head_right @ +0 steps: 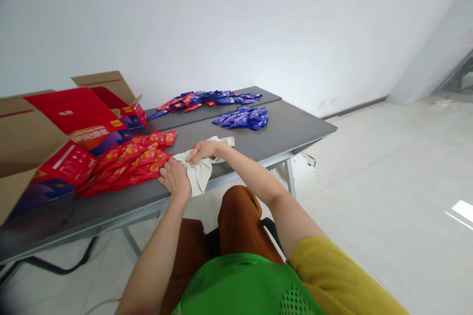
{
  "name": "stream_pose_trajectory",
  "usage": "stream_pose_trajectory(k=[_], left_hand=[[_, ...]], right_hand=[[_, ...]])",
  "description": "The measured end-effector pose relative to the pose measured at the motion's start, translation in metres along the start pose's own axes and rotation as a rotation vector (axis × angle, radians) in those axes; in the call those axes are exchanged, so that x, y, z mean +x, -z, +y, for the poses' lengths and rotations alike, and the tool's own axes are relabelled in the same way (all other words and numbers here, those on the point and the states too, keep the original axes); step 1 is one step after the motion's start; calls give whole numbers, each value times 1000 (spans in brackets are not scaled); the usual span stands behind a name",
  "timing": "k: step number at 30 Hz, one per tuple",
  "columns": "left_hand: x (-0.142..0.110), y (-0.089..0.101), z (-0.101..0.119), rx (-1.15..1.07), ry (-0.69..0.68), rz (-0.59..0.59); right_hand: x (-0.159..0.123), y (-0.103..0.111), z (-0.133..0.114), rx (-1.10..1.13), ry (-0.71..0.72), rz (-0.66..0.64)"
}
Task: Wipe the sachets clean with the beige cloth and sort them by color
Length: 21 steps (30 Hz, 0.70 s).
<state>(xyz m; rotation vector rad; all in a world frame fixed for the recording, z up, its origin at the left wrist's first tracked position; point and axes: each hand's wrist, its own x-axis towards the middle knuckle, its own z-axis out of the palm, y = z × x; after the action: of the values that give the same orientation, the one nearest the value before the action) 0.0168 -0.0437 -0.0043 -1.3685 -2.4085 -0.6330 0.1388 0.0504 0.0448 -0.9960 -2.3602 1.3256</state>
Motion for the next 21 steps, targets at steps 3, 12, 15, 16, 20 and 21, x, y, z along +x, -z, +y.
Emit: stream_pose_trajectory(k=[3,12,15,16,20,21], left_hand=[[1,-1,1,22,-27,-11],[-5,3,3,-10,-46,25],[-4,3,4,-28,-16,4],[-4,3,4,-35,-3,-6],[-4,4,4,-73,13,-9],[-4,5,4,-83,16,-5]], right_hand=[[-1,-7,-4,-140,-23,63],[0,-40,-13,-710,-342,474],[2,-37,-12,-702,-364,411],[2,-37,-13,-702,-352,413],[-6,-43,-15,-687,-273,474],[-10,-45,-14,-692,-264,494]])
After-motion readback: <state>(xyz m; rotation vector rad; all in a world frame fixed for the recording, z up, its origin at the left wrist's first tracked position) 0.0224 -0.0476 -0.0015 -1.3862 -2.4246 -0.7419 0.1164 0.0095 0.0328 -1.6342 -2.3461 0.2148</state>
